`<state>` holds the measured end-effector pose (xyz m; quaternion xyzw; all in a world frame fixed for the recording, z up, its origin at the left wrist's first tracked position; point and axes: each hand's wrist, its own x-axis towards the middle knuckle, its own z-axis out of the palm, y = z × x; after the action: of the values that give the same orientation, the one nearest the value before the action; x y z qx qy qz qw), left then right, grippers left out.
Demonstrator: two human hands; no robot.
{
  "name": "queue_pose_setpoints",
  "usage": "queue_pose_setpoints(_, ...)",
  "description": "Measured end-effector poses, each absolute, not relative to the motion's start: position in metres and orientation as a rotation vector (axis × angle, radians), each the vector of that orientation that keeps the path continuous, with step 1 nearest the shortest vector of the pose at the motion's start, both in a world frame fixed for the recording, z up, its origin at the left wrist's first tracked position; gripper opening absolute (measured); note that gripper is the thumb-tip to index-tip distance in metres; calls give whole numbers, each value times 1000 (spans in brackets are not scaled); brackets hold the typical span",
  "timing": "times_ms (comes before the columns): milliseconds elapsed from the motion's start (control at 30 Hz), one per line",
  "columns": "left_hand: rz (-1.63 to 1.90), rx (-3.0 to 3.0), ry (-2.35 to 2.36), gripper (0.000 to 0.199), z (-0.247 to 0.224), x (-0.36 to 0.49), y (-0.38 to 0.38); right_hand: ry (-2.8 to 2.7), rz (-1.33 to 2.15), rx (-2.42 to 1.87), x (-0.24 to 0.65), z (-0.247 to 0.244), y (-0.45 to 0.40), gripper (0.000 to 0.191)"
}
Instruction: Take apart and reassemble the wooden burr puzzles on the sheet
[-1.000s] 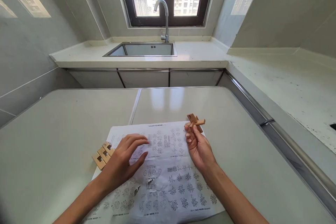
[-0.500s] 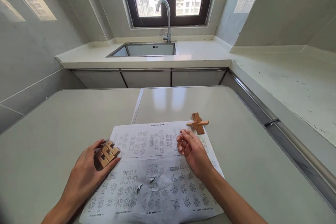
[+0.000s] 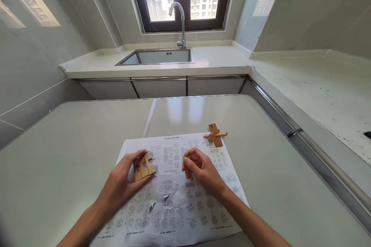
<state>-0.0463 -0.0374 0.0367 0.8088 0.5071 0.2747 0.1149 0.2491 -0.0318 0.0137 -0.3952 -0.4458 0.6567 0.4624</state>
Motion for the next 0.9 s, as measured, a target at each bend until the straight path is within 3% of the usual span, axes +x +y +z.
queue_pose_setpoints(167, 695, 2438, 1126, 76, 18, 11, -19, -1447, 1367, -1082, 251, 9, -34, 24)
queue_pose_setpoints(300, 672, 2454, 1078, 82, 10, 27, -10, -1808, 921, -1185, 254, 7, -32, 16)
queue_pose_setpoints(400, 667, 2453, 1127, 85, 15, 23, -9, -1906, 790, -1191, 255, 5, -31, 6)
queue_pose_setpoints(567, 646, 2399, 1220, 67, 25, 6, -8, -2084, 613, -1164, 256, 1, -31, 23)
queue_pose_setpoints(667, 655, 2208, 1209, 67, 29, -2, -7, -2204, 458, -1124, 257, -1, -30, 20)
queue_pose_setpoints(900, 779, 1769, 1183, 72, 38, -2, -11, -1822, 757, -1165, 258, 7, -32, 16)
